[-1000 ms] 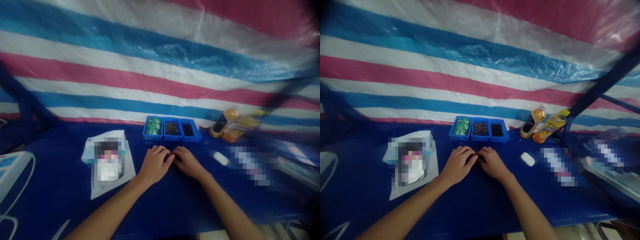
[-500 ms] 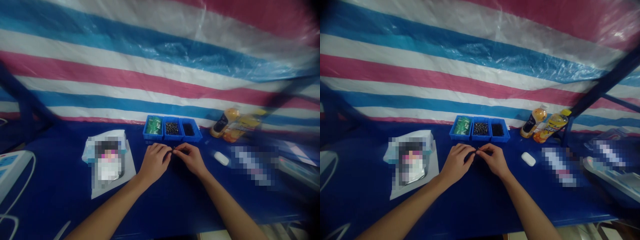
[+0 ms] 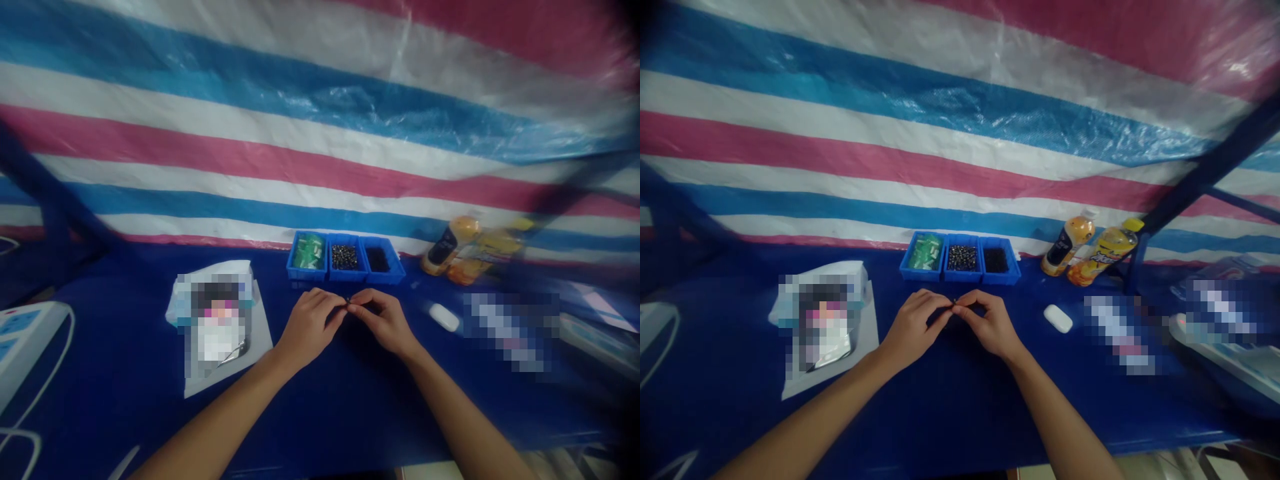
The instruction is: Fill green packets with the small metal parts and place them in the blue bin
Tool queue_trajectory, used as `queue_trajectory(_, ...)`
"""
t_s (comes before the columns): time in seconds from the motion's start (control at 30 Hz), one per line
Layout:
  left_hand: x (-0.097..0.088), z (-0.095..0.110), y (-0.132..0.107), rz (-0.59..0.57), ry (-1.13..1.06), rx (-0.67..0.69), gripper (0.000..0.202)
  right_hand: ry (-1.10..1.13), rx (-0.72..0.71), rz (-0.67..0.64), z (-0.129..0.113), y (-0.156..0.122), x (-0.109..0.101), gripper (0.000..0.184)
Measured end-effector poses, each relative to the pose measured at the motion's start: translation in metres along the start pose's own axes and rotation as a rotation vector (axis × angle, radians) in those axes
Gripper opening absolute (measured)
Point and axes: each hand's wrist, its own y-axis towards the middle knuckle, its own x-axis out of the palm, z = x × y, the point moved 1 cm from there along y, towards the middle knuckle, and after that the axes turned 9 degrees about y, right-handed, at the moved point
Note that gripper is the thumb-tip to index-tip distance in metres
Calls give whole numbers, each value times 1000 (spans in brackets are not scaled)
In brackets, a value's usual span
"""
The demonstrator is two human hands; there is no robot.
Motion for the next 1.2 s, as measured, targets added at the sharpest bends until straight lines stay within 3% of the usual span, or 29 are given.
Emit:
queue_trajectory(0.27, -5, 0, 0, -68, -152, 23, 8, 55, 9, -119, -9, -1, 1, 19)
queue_trajectory(0.53, -3, 1, 0, -58, -143, -8, 16, -21, -75, -11, -9, -1, 1, 20)
queue_trajectory(0.83, 1, -2, -1, -54, -141, -10, 16, 7, 22, 38, -1, 1, 2, 19)
queue_trajectory(1.0, 1, -1, 1, -11, -142, -85, 15, 48, 17, 6, -3, 2, 0, 17)
queue_trajectory(1.2, -3, 1, 4, -64, -256, -182, 19, -106, -74, -21, -9, 2, -1, 14)
